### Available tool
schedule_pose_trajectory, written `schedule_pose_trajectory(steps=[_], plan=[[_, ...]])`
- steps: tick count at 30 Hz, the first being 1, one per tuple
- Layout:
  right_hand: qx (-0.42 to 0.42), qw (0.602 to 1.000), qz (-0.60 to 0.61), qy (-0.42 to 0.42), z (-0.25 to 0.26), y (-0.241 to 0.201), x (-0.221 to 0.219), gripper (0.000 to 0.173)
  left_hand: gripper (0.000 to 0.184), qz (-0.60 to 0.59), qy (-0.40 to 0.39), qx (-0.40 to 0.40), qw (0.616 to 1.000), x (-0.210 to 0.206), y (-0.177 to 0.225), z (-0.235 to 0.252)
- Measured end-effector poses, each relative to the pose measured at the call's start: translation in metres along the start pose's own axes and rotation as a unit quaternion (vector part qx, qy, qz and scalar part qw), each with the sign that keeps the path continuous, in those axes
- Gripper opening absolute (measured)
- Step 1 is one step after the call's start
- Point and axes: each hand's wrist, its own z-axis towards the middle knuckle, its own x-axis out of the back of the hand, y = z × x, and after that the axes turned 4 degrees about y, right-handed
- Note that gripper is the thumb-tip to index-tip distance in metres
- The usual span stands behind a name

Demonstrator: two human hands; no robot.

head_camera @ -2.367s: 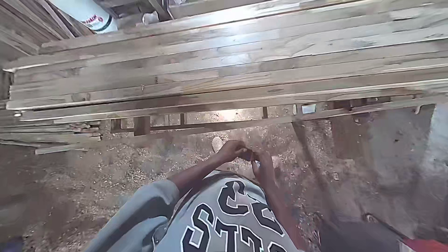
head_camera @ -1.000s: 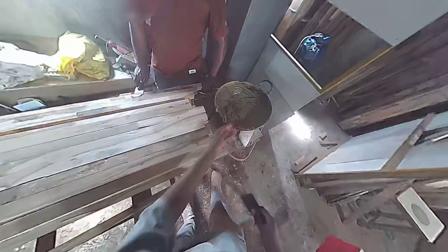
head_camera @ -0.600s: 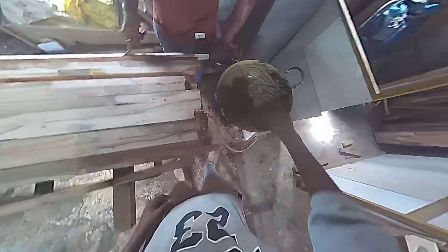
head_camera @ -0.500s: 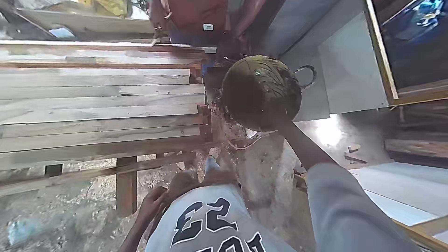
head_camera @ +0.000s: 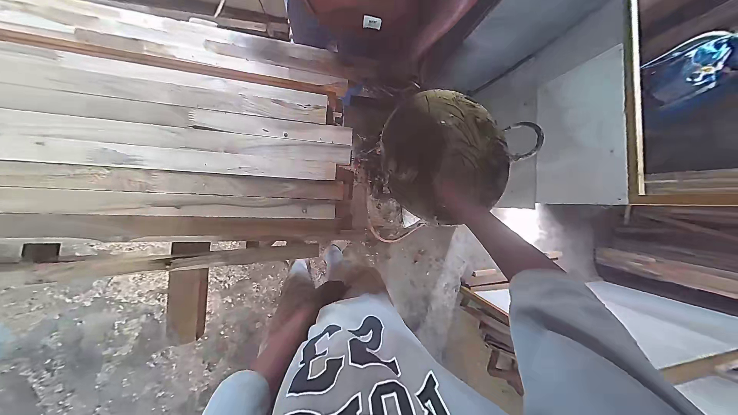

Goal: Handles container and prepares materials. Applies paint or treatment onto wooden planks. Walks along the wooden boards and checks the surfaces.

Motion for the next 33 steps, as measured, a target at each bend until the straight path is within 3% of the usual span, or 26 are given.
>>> schedule_pose_trajectory(steps=[2, 4, 7, 8, 10, 14, 19, 23, 27, 30, 33], plan=[[-0.008, 1.0, 0.018, 0.008, 0.005, -0.009, 0.001, 0.02, 0.048, -0.027, 0.05, -0.044, 0.997, 0.027, 0.029, -0.046], [-0.011, 1.0, 0.018, 0.011, 0.012, -0.019, -0.007, 0.017, 0.043, -0.137, 0.018, 0.032, 0.99, 0.032, 0.038, -0.044], [-0.014, 0.999, 0.023, -0.017, 0.012, -0.024, -0.019, 0.021, 0.039, -0.317, -0.037, -0.157, 0.935, -0.03, -0.055, 0.037], [-0.018, 0.999, 0.031, -0.023, 0.011, -0.021, -0.025, 0.022, 0.038, -0.34, -0.054, -0.198, 0.918, -0.043, -0.07, 0.045], [-0.022, 0.999, 0.03, -0.02, 0.005, -0.014, -0.025, 0.022, 0.038, -0.337, -0.092, -0.219, 0.911, -0.043, -0.085, 0.033], [-0.023, 1.0, -0.006, 0.012, 0.004, -0.005, -0.015, 0.023, 0.035, -0.332, -0.093, -0.2, 0.917, -0.032, -0.101, 0.012], [-0.04, 0.999, 0.035, -0.009, 0.016, -0.003, -0.027, 0.032, 0.04, -0.172, -0.093, -0.282, 0.939, -0.022, -0.106, 0.018], [0.041, 0.997, -0.059, -0.032, 0.004, 0.005, -0.02, 0.029, 0.047, -0.112, -0.112, -0.207, 0.965, -0.005, -0.134, 0.007], [0.058, 0.975, -0.163, -0.141, -0.006, -0.001, 0.03, 0.022, 0.044, -0.168, -0.043, -0.192, 0.966, 0.011, -0.173, 0.003], [0.023, 0.977, -0.162, -0.137, -0.024, 0.004, 0.055, 0.021, 0.041, -0.232, 0.033, -0.226, 0.946, 0.025, -0.197, -0.002], [-0.068, 0.987, -0.105, -0.097, -0.048, 0.017, 0.055, 0.02, 0.039, -0.24, 0.064, -0.234, 0.94, 0.029, -0.22, -0.009]])
